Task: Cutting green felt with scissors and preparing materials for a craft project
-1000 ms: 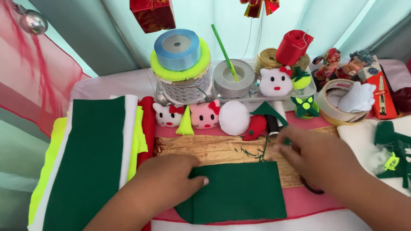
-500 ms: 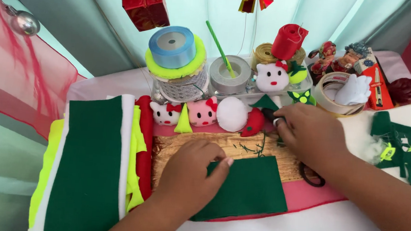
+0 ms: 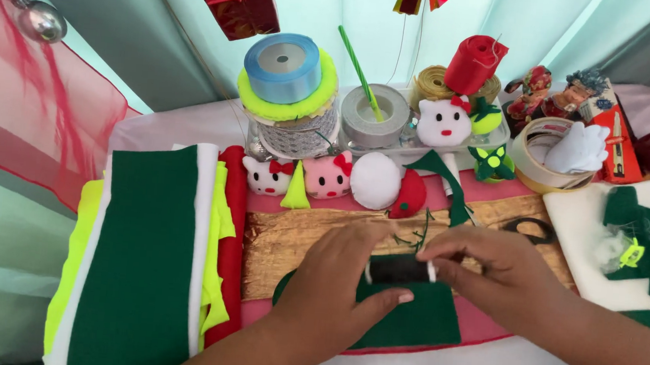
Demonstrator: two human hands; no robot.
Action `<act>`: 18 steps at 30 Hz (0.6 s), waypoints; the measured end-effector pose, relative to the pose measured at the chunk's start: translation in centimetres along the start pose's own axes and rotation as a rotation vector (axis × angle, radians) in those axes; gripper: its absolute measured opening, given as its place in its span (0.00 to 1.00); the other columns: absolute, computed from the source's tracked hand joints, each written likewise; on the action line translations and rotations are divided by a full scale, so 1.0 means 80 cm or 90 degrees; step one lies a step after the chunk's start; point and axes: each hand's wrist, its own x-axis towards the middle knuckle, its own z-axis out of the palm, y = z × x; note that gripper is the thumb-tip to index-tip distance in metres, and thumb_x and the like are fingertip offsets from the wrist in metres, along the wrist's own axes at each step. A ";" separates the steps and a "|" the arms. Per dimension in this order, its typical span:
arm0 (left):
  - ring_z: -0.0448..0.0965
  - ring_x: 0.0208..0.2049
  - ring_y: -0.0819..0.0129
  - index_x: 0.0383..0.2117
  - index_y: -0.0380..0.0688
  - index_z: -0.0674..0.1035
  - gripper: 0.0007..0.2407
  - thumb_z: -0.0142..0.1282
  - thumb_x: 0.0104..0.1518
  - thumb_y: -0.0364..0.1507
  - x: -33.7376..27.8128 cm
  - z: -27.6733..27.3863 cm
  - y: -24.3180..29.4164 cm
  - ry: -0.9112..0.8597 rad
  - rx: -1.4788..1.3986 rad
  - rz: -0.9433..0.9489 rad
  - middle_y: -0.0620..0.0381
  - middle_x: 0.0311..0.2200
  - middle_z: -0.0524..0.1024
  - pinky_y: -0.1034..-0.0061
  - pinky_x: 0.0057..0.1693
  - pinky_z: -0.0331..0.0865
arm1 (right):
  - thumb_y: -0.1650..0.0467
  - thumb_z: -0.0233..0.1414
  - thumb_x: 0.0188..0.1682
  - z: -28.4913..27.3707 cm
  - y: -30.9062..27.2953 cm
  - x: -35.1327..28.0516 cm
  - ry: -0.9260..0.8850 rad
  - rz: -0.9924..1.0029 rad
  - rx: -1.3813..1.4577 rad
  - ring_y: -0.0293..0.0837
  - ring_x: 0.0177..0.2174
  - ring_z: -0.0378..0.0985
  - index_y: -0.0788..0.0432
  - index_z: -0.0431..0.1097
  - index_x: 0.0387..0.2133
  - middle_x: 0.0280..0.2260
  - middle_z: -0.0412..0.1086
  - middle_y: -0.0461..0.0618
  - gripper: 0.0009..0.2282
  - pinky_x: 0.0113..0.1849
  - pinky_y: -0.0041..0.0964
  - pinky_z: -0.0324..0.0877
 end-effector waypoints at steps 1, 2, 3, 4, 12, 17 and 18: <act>0.77 0.47 0.53 0.45 0.48 0.77 0.14 0.57 0.58 0.38 0.002 -0.005 0.002 -0.004 -0.053 0.047 0.54 0.44 0.80 0.60 0.51 0.67 | 0.70 0.59 0.46 0.002 0.008 0.000 -0.034 -0.026 -0.011 0.34 0.26 0.83 0.47 0.82 0.36 0.30 0.84 0.38 0.07 0.28 0.30 0.72; 0.77 0.47 0.53 0.45 0.48 0.77 0.14 0.57 0.58 0.38 0.005 -0.007 0.004 -0.004 -0.053 0.049 0.54 0.44 0.80 0.60 0.51 0.67 | 0.70 0.59 0.46 0.000 0.004 0.005 -0.032 -0.027 -0.012 0.34 0.26 0.83 0.47 0.82 0.36 0.30 0.84 0.38 0.07 0.28 0.30 0.72; 0.78 0.43 0.52 0.44 0.49 0.77 0.13 0.55 0.60 0.40 0.006 -0.008 0.005 -0.080 -0.007 -0.010 0.54 0.40 0.81 0.57 0.47 0.67 | 0.68 0.57 0.48 -0.001 0.001 0.007 -0.055 -0.043 0.001 0.34 0.27 0.83 0.48 0.82 0.37 0.30 0.84 0.39 0.07 0.29 0.30 0.73; 0.80 0.38 0.50 0.43 0.50 0.77 0.13 0.52 0.62 0.43 0.008 -0.009 0.007 -0.158 0.040 -0.068 0.54 0.37 0.82 0.55 0.42 0.66 | 0.67 0.55 0.50 -0.002 -0.002 0.010 -0.077 -0.059 0.014 0.34 0.27 0.83 0.50 0.82 0.37 0.31 0.83 0.39 0.08 0.29 0.30 0.74; 0.67 0.58 0.48 0.38 0.45 0.82 0.14 0.58 0.58 0.42 -0.002 0.006 -0.024 -0.148 0.108 0.087 0.47 0.52 0.73 0.48 0.56 0.57 | 0.57 0.49 0.51 -0.040 -0.024 0.064 -0.003 0.279 -0.489 0.47 0.39 0.77 0.42 0.72 0.48 0.40 0.75 0.43 0.14 0.35 0.49 0.73; 0.63 0.62 0.41 0.38 0.44 0.82 0.15 0.56 0.59 0.43 -0.009 0.007 -0.020 -0.204 0.129 0.073 0.38 0.61 0.67 0.45 0.61 0.52 | 0.47 0.42 0.53 -0.030 0.016 0.070 -0.054 0.328 -0.740 0.52 0.39 0.83 0.37 0.69 0.48 0.36 0.79 0.43 0.19 0.28 0.51 0.73; 0.60 0.64 0.40 0.38 0.43 0.83 0.15 0.57 0.59 0.42 -0.012 0.005 -0.019 -0.236 0.127 0.060 0.36 0.63 0.64 0.42 0.61 0.51 | 0.48 0.41 0.54 -0.031 0.014 0.069 -0.035 0.313 -0.723 0.52 0.39 0.82 0.37 0.71 0.46 0.37 0.79 0.42 0.17 0.30 0.52 0.73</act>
